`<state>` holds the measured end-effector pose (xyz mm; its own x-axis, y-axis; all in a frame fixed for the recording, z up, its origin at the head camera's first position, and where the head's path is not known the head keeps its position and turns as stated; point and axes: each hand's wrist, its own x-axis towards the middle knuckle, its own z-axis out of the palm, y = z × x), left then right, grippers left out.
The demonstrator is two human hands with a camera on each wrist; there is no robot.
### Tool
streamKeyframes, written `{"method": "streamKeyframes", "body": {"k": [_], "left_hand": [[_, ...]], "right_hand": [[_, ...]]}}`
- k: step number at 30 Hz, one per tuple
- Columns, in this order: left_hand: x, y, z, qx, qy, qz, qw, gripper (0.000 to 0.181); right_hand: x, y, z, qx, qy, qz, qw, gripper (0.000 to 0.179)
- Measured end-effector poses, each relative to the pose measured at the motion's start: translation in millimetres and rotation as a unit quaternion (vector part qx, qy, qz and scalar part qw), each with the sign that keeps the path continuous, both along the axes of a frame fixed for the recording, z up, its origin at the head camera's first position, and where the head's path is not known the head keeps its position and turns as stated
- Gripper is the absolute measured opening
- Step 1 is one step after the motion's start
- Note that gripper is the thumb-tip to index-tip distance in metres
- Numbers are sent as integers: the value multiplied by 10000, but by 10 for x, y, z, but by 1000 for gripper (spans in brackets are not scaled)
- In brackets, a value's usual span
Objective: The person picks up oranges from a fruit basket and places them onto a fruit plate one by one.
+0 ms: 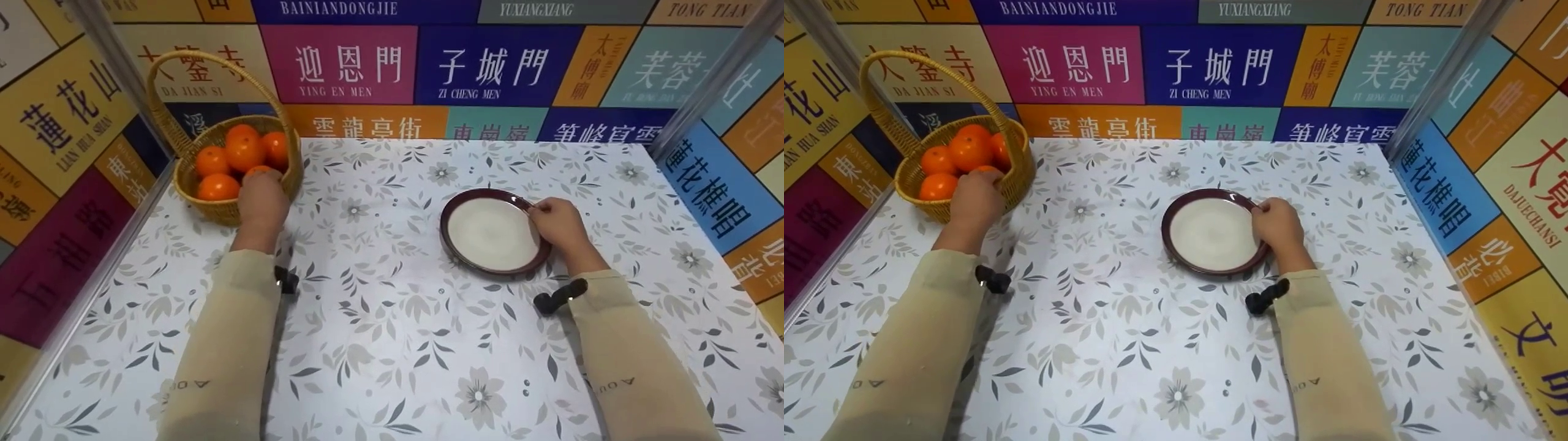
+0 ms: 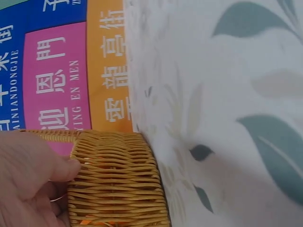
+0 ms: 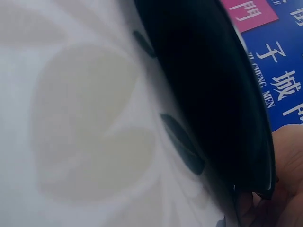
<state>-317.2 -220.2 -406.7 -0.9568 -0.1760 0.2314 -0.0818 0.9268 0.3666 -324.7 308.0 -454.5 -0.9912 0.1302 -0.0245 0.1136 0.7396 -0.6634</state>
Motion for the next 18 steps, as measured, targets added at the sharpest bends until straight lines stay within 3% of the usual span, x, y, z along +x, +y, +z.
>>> {"method": "streamKeyframes", "body": {"k": [8,13,18], "left_hand": [[36,23,-52,224,578,-73,9981,26],[117,11,-78,296,508,-24,9983,27],[104,55,-58,327,518,29,9981,27]], "right_hand": [[38,35,-12,-41,80,-64,9999,35],[42,27,-40,-167,84,-68,9998,32],[34,73,-33,-246,119,-100,9996,33]]}}
